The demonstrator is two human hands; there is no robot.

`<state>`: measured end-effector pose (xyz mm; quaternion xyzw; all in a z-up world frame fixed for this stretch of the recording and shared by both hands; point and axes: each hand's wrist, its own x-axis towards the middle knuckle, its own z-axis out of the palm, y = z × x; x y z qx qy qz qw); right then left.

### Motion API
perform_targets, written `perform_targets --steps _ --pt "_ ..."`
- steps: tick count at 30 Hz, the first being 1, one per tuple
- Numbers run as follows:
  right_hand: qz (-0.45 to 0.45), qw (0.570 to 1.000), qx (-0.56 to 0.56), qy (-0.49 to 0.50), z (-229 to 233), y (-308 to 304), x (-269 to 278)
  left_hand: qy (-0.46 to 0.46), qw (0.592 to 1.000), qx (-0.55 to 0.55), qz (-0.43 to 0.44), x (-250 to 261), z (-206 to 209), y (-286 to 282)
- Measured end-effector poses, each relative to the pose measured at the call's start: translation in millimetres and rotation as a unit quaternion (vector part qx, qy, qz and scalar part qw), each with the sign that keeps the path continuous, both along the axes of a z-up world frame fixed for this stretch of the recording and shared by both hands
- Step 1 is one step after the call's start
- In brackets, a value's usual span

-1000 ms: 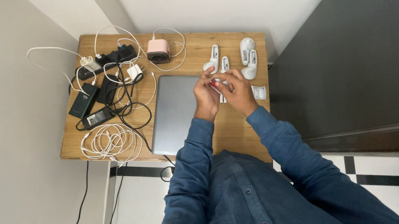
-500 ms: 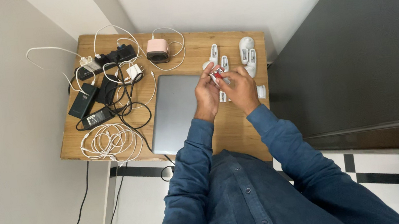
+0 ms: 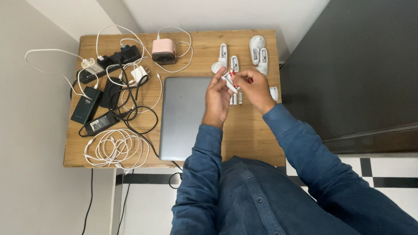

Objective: The person opens the battery compartments of two white handheld devices on a wooden table, removes existing batteries, and inserts new ones. They handle the devices and batteries by hand, then close the compartments and place the devices back on the table.

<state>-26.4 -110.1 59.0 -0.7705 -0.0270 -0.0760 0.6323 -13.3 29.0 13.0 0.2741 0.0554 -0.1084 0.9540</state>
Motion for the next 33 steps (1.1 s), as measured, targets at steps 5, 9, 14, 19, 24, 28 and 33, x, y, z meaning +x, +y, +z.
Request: perform_targets --steps 5,9,14,19,24,28,33 --pt "-0.009 0.947 0.252 0.201 -15 -16 1 0.055 0.998 0.005 0.001 -2 -2 6" --pt "-0.03 0.934 0.273 0.231 -33 -33 2 0.093 0.995 0.027 -0.006 -2 -16 10" --pt "-0.078 0.945 0.186 0.257 -62 -46 -4 0.111 0.993 0.047 0.003 1 -47 8" --pt "-0.105 0.937 0.142 0.301 -102 -53 -12 0.122 0.99 0.072 0.006 -1 -75 7" --pt "-0.11 0.935 0.062 0.331 -143 -53 -18 0.137 0.985 0.107 0.006 -6 -94 12" --pt "-0.11 0.959 0.041 0.256 -170 -43 -16 0.145 0.982 0.121 0.01 -11 -102 17" --pt "-0.124 0.95 0.015 0.286 -195 -38 -4 0.165 0.977 0.137 0.009 -13 -114 18"
